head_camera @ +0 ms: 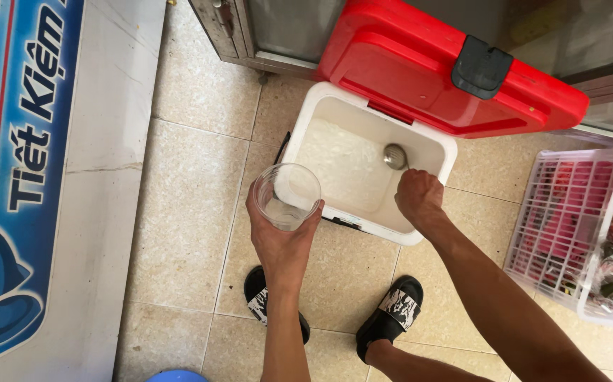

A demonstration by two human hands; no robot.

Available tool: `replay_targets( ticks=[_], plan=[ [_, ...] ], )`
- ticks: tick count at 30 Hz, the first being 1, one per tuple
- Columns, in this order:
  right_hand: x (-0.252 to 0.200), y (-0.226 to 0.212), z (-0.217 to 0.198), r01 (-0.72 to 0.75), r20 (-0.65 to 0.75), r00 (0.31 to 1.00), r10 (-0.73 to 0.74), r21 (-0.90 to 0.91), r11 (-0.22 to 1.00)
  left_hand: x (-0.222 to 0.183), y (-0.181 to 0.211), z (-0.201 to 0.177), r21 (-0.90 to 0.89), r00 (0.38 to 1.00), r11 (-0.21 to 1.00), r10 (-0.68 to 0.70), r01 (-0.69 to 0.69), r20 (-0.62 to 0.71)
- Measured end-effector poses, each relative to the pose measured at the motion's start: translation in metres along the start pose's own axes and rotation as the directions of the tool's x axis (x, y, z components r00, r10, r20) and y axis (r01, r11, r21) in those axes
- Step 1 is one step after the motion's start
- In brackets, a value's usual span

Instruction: The person picks through pomegranate seeds in a bowl, juices them using a machine, scoops ice into a cup, and pours the juice into the cup.

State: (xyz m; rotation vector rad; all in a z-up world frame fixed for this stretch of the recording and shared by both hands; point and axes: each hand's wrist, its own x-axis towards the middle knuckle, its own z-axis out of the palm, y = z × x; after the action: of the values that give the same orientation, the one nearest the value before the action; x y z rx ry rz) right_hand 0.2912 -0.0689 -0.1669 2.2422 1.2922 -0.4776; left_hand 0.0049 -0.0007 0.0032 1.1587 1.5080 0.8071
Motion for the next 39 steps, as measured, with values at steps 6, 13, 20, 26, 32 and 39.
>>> replay_targets(
  ticks=[6,13,20,26,32,39],
  plan=[
    [0.032,-0.046,0.052,-0.094,-0.152,0.977,0.148,0.315,0.945,0.005,0.000,-0.006,0.031,0.995,0.994,-0.100,0.100,-0.003],
    [0.019,-0.096,0.018,0.307,-0.156,0.951,-0.268,0.350,0.885,0.011,-0.011,-0.015,0.148,0.995,0.986,-0.066,0.077,-0.078],
    [0.013,-0.065,0.013,0.042,0.242,0.918,-0.314,0.729,0.683,0.010,-0.031,-0.017,0.408,0.993,0.905,-0.105,0.120,-0.059],
    [-0.033,-0.029,-0.045,-0.142,0.318,0.884,-0.342,0.881,0.452,0.004,-0.045,-0.006,0.480,0.998,0.876,-0.059,0.040,0.026],
    [-0.123,0.016,-0.136,0.136,0.063,0.963,-0.263,0.728,0.672,-0.005,-0.036,0.026,0.550,0.993,0.834,-0.095,0.039,0.073],
    [-0.169,0.038,-0.118,0.495,-0.493,0.843,-0.215,0.557,0.667,-0.010,-0.023,0.047,0.277,0.995,0.956,0.085,-0.095,0.048]
  ],
)
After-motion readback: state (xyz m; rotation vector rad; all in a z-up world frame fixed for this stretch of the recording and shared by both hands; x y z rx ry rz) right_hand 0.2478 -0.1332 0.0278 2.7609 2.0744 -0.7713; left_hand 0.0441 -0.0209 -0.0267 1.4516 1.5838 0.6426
